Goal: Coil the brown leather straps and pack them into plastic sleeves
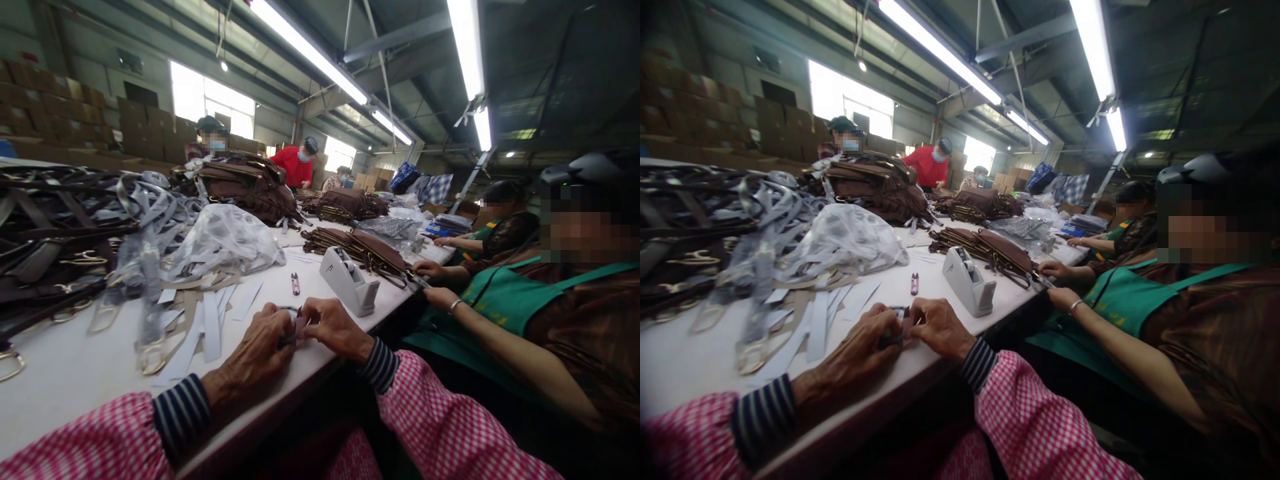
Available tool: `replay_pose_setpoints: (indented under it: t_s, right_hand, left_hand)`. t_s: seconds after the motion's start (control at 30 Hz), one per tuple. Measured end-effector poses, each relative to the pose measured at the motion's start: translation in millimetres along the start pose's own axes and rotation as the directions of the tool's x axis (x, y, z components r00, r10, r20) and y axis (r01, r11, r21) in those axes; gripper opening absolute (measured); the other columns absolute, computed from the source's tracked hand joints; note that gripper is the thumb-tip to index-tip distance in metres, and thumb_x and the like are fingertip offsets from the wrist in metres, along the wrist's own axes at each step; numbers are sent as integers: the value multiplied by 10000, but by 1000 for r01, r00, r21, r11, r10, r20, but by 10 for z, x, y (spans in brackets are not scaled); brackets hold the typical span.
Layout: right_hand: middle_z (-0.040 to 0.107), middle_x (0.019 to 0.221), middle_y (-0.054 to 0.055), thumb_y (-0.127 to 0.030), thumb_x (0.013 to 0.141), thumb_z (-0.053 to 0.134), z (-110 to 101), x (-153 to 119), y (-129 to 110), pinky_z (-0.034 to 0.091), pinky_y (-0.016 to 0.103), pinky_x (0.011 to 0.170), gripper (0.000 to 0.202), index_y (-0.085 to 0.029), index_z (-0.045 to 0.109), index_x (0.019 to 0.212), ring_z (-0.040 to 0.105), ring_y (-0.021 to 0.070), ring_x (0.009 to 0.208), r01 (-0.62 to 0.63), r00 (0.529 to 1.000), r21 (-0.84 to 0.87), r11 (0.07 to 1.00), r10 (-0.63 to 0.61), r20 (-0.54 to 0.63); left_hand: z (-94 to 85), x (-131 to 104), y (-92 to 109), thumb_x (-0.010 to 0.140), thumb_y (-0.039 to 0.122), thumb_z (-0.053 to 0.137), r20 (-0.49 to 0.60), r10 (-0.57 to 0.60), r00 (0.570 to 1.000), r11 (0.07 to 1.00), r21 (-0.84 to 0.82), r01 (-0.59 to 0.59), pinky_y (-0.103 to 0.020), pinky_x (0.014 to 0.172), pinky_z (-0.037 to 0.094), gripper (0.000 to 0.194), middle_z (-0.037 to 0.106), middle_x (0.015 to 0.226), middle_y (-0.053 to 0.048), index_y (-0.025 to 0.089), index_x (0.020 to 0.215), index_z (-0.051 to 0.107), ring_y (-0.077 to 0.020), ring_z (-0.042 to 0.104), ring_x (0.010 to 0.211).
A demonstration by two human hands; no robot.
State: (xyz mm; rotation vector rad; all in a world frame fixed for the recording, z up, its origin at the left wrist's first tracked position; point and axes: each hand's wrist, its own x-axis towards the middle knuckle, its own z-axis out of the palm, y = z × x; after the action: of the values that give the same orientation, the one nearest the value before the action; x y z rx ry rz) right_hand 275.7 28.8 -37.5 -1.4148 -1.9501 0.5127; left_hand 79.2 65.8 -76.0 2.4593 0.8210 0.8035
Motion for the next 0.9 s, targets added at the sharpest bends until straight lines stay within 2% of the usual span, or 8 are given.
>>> replay_pose_setpoints:
  t_s: [0.07,0.13,0.23,0.33,0.47,0.6,0.67,0.9]
  right_hand:
    - [688,712,-36,-31,673,755,-48,104,-21,462,204,520,284,-175,686,908,617,122,582,-120,989,105,987,109,101]
    - [671,688,-47,-37,653,715,-96,218,-39,431,180,448,359,-172,677,983,599,112,522,-218,951,196,956,163,261]
    - [646,619,-36,-111,642,721,-145,389,-53,415,170,446,191,-138,705,831,600,116,529,-258,882,193,947,149,446]
    - [644,594,-15,-192,638,752,-147,510,-37,442,194,509,98,-120,699,677,590,121,561,-222,864,146,964,126,487]
    - [685,640,17,-223,634,771,-122,551,0,485,249,584,127,-119,738,700,624,166,615,-203,854,125,971,113,508]
    - [688,650,34,-241,667,770,-151,528,-45,449,258,540,119,-132,743,706,607,176,599,-176,856,111,978,97,507]
    - [689,661,38,-253,694,765,-184,540,-103,439,257,517,121,-139,734,718,609,180,594,-180,840,103,978,99,533]
    - [715,716,21,-180,684,721,-254,755,-172,452,193,459,139,-129,690,809,687,162,597,-237,655,-40,971,190,732]
  left_hand:
    - [-13,-7,41,804,223,493,4,-34,999,999,-7,34,-395,732,391,15,536,873,-56,221,800,479,-250,489,824]
    - [-33,-8,88,780,207,498,21,-63,998,998,-26,64,-393,734,400,39,532,890,-64,223,804,472,-254,498,829]
    - [-51,-8,128,753,186,527,11,-112,994,993,-35,112,-396,770,412,112,543,931,-69,215,857,497,-259,514,865]
    - [-51,-22,97,798,273,604,-53,-128,990,989,69,132,-422,819,405,181,564,968,-76,193,950,547,-278,513,912]
    - [-73,-48,1,899,460,625,-49,-117,992,967,220,125,-443,827,376,277,619,1044,-98,200,987,665,-324,493,1012]
    - [-103,-41,-49,973,434,565,35,-30,999,990,136,25,-444,858,360,232,680,1078,-49,335,1074,748,-334,462,1115]
    - [-105,-21,-70,982,420,558,46,-4,999,998,68,1,-439,879,364,236,702,1062,-40,352,1081,761,-322,469,1113]
    - [-101,21,-100,949,389,591,28,34,999,999,-32,-34,-413,942,399,228,718,989,-43,274,876,774,-284,513,1070]
